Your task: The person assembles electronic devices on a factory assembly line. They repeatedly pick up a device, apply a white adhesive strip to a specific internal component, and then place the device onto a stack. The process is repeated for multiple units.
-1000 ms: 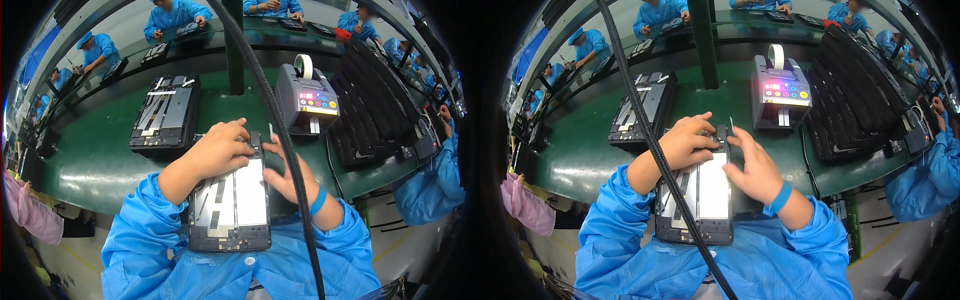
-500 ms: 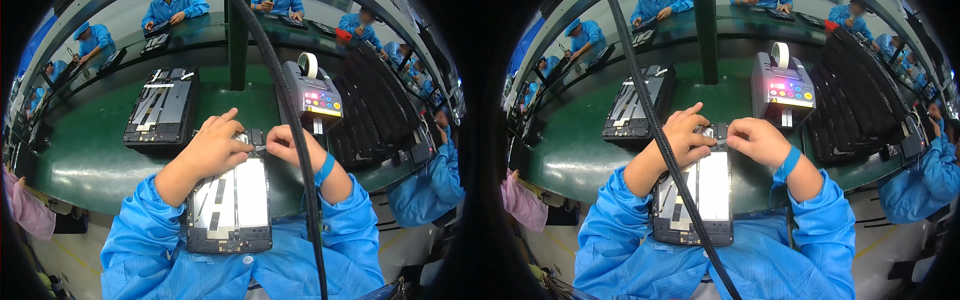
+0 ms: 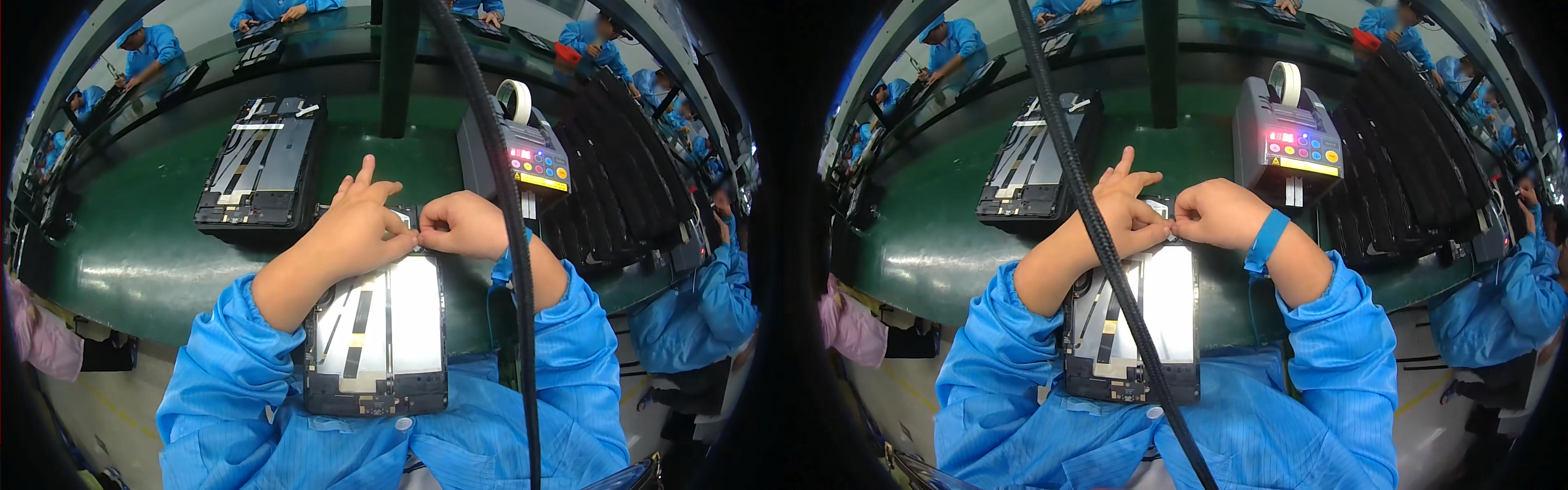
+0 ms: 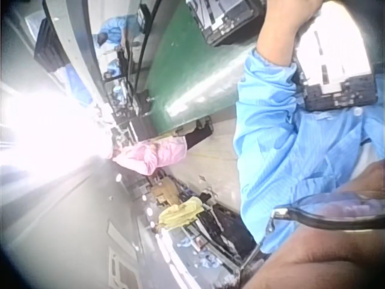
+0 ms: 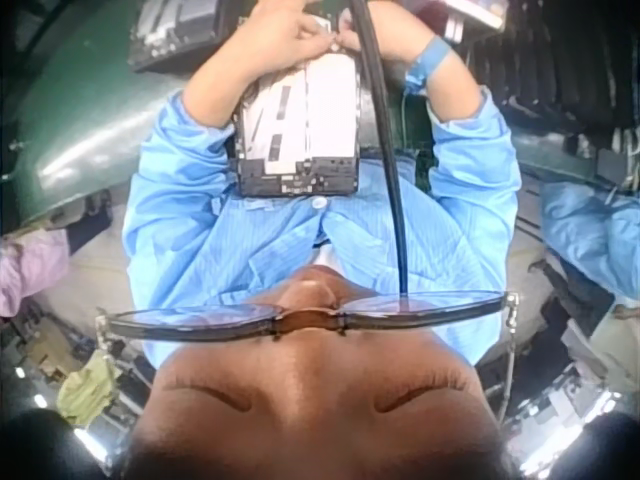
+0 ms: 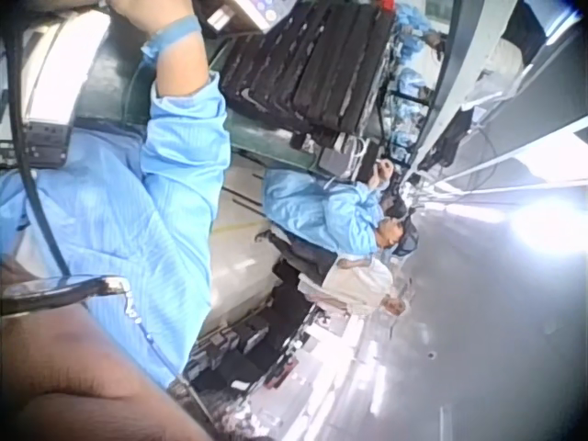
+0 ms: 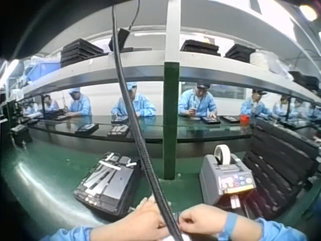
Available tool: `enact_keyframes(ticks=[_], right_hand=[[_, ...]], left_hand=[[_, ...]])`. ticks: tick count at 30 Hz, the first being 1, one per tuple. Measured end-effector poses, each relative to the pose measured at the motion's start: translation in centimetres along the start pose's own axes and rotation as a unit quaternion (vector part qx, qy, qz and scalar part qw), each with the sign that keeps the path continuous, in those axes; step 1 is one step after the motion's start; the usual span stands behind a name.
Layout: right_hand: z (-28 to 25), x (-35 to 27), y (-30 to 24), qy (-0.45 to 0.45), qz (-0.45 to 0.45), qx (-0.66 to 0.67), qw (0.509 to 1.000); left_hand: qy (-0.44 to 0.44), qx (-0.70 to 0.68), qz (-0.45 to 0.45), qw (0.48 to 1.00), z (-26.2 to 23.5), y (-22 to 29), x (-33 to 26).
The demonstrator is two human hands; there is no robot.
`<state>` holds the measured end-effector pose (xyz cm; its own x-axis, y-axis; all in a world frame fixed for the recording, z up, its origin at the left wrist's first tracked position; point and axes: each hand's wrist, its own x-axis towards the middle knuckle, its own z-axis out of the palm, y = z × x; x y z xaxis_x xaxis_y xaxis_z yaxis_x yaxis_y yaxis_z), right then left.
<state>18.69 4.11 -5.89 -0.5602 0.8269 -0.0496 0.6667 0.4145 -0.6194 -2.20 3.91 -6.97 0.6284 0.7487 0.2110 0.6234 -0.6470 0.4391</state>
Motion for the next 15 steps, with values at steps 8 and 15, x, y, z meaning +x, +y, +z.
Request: enact_keyframes(ticks=[8,15], right_hand=[[-0.4,0.0,-1.2,0.005,0.200,0.018,0.980],[4.7,-2.8,2.0,0.137,0.230,0.403,0.875]], left_hand=[[-0.005,-0.002,-0.035,0.999,0.5,0.3,0.5],[0.040,0.021,0.025,0.999,-0.9,1.4,-1.5]])
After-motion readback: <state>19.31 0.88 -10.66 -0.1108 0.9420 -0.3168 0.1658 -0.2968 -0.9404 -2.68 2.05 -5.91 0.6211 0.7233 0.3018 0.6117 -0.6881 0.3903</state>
